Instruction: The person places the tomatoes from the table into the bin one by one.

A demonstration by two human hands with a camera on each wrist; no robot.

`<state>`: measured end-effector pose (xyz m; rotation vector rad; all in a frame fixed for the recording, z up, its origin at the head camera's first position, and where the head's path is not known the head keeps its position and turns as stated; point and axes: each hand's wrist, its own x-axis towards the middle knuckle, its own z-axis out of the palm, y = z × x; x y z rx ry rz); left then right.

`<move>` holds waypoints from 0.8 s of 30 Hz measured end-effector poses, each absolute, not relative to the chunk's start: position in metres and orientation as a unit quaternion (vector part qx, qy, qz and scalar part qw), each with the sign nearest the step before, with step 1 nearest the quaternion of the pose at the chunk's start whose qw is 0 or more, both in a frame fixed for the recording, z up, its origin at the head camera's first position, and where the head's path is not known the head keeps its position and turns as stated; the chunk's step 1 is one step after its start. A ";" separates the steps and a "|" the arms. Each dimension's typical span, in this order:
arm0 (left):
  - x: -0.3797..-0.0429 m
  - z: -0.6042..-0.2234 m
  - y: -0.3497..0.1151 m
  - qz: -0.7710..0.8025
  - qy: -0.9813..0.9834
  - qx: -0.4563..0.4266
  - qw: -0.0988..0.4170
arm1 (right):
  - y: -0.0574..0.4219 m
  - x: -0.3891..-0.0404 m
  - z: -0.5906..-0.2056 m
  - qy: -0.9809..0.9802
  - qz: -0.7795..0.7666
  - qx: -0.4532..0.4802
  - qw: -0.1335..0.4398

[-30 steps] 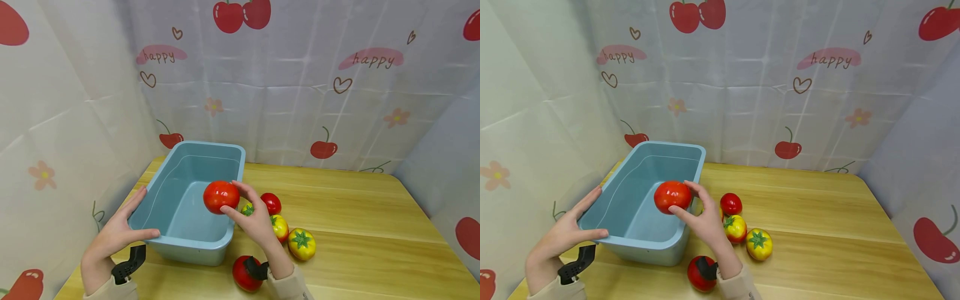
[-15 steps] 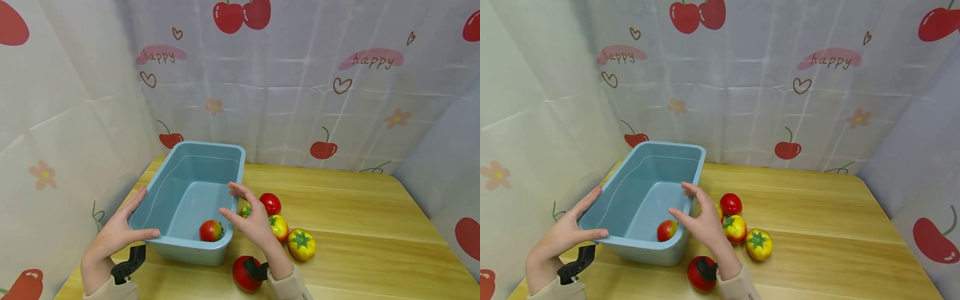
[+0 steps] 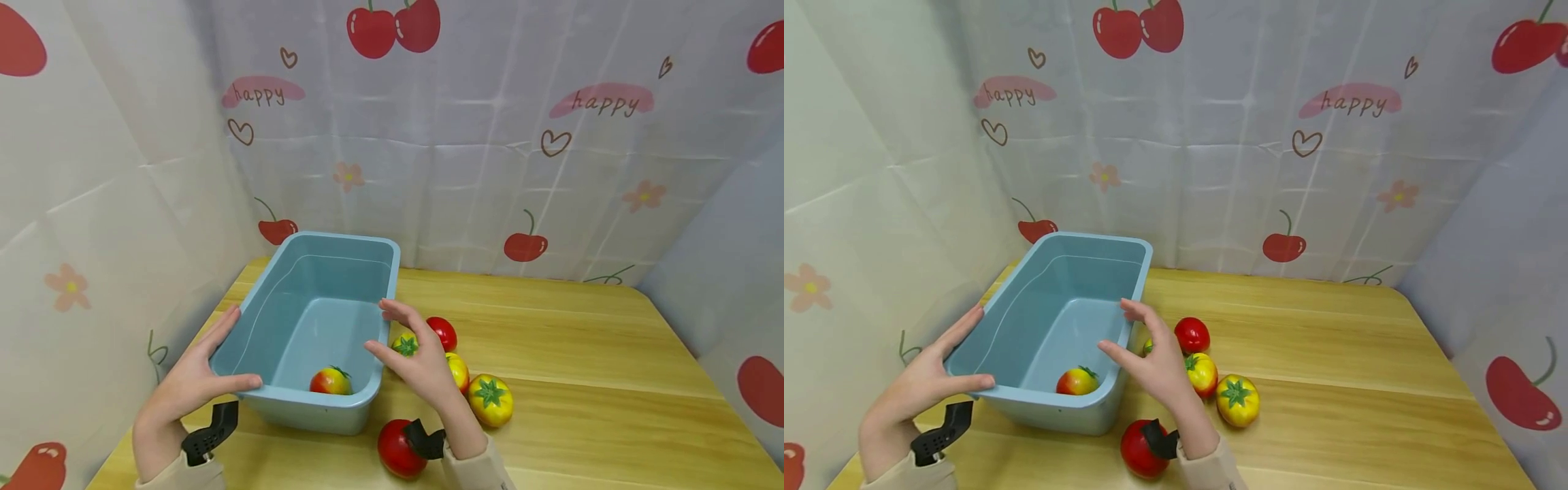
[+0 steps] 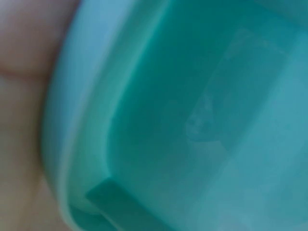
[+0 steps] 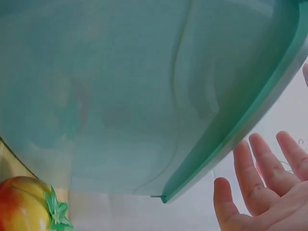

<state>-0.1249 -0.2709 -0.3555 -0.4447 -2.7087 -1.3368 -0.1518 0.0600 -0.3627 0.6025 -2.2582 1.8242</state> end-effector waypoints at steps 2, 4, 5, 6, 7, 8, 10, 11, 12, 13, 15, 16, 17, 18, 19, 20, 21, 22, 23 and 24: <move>-0.125 -0.356 -0.271 -0.435 -0.887 -0.146 0.045 | 0.062 -0.151 -0.363 -0.761 0.614 0.196 0.083; -0.124 -0.356 -0.272 -0.433 -0.888 -0.146 0.046 | 0.064 -0.149 -0.362 -0.760 0.615 0.193 0.081; -0.124 -0.356 -0.272 -0.432 -0.889 -0.147 0.046 | 0.066 -0.149 -0.362 -0.759 0.616 0.194 0.082; -0.124 -0.356 -0.272 -0.432 -0.889 -0.147 0.046 | 0.067 -0.149 -0.362 -0.758 0.617 0.195 0.083; -0.124 -0.356 -0.272 -0.432 -0.889 -0.147 0.046 | 0.068 -0.149 -0.363 -0.758 0.616 0.197 0.084; -0.124 -0.356 -0.272 -0.431 -0.889 -0.147 0.047 | 0.070 -0.149 -0.363 -0.758 0.614 0.200 0.085; -0.124 -0.356 -0.271 -0.430 -0.889 -0.147 0.047 | 0.072 -0.150 -0.364 -0.758 0.612 0.208 0.087; -0.124 -0.355 -0.271 -0.430 -0.890 -0.148 0.047 | 0.073 -0.150 -0.365 -0.759 0.609 0.210 0.087; -0.124 -0.355 -0.271 -0.429 -0.890 -0.148 0.047 | 0.074 -0.150 -0.365 -0.763 0.605 0.210 0.086; -0.124 -0.355 -0.271 -0.428 -0.890 -0.148 0.048 | 0.075 -0.150 -0.365 -0.769 0.599 0.207 0.084; -0.124 -0.355 -0.271 -0.429 -0.890 -0.148 0.049 | 0.076 -0.150 -0.366 -0.776 0.593 0.201 0.080; -0.124 -0.355 -0.271 -0.429 -0.890 -0.147 0.049 | 0.076 -0.150 -0.366 -0.779 0.589 0.200 0.079; -0.124 -0.355 -0.271 -0.429 -0.890 -0.147 0.049 | 0.077 -0.150 -0.366 -0.784 0.584 0.196 0.077; -0.123 -0.355 -0.270 -0.429 -0.890 -0.147 0.049 | 0.077 -0.149 -0.367 -0.788 0.580 0.194 0.075; -0.123 -0.355 -0.270 -0.429 -0.890 -0.146 0.049 | 0.078 -0.149 -0.369 -0.790 0.576 0.195 0.074; -0.123 -0.355 -0.270 -0.430 -0.890 -0.146 0.048 | 0.079 -0.149 -0.370 -0.792 0.573 0.199 0.075; -0.123 -0.355 -0.270 -0.430 -0.890 -0.145 0.047 | 0.080 -0.148 -0.372 -0.793 0.569 0.204 0.075; -0.123 -0.354 -0.270 -0.430 -0.890 -0.144 0.047 | 0.082 -0.148 -0.374 -0.795 0.565 0.210 0.075; -0.123 -0.354 -0.270 -0.430 -0.890 -0.144 0.047 | 0.083 -0.147 -0.376 -0.795 0.561 0.217 0.075; -0.123 -0.354 -0.270 -0.430 -0.890 -0.143 0.047 | 0.085 -0.147 -0.379 -0.796 0.557 0.224 0.076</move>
